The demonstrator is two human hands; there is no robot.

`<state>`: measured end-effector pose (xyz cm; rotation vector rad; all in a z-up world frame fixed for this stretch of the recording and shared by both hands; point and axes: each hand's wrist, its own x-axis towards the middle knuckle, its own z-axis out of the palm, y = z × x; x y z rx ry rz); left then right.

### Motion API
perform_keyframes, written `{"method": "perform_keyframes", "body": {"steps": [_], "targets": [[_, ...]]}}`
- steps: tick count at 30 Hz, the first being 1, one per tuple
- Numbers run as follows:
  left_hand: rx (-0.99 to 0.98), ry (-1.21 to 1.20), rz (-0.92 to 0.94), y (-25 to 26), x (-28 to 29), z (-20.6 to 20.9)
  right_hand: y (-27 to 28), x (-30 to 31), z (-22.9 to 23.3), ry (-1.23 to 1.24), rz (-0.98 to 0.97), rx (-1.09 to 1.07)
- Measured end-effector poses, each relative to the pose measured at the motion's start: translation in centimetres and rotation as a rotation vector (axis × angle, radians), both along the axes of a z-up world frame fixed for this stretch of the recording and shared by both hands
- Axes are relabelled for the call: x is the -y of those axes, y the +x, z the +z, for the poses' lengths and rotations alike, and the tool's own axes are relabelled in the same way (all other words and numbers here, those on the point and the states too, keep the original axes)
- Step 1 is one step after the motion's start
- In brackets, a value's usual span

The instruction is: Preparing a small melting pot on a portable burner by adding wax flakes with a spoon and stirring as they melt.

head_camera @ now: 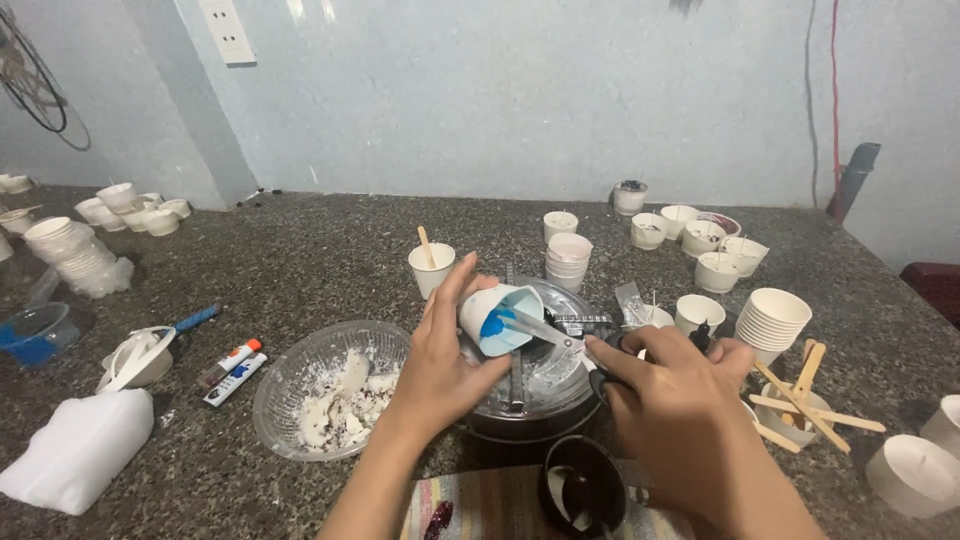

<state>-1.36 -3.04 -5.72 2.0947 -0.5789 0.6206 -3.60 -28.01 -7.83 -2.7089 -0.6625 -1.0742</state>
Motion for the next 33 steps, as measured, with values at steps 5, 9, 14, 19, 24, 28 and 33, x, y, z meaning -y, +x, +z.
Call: {"method": "perform_keyframes", "body": {"steps": [5, 9, 14, 19, 24, 28, 33], "targets": [[0.131, 0.133, -0.004, 0.8, -0.4, -0.7, -0.2, -0.4, 2.2, -0.042, -0.202, -0.330], [0.112, 0.207, -0.047, 0.7, -0.3, -0.5, 0.0, -1.0, 3.7, -0.080, -0.360, -0.712], [0.219, 0.258, -0.059, 0.9, -0.3, -0.7, -0.9, -2.1, 5.7, -0.061, -0.390, -0.862], [0.245, 0.239, -0.075, 1.0, -0.5, -1.0, -0.1, -1.5, 3.5, 0.011, -0.321, -0.768], [0.238, 0.199, -0.074, 1.2, -0.6, -1.2, 0.1, -1.4, 3.4, 0.060, -0.318, -0.774], [0.175, 0.201, -0.035, 1.2, -0.7, -1.3, -0.4, -1.6, 4.2, 0.061, -0.301, -0.763], [0.206, 0.193, -0.024, 1.0, -0.8, -0.9, -0.7, -1.4, 4.7, 0.084, -0.322, -0.759]]}}
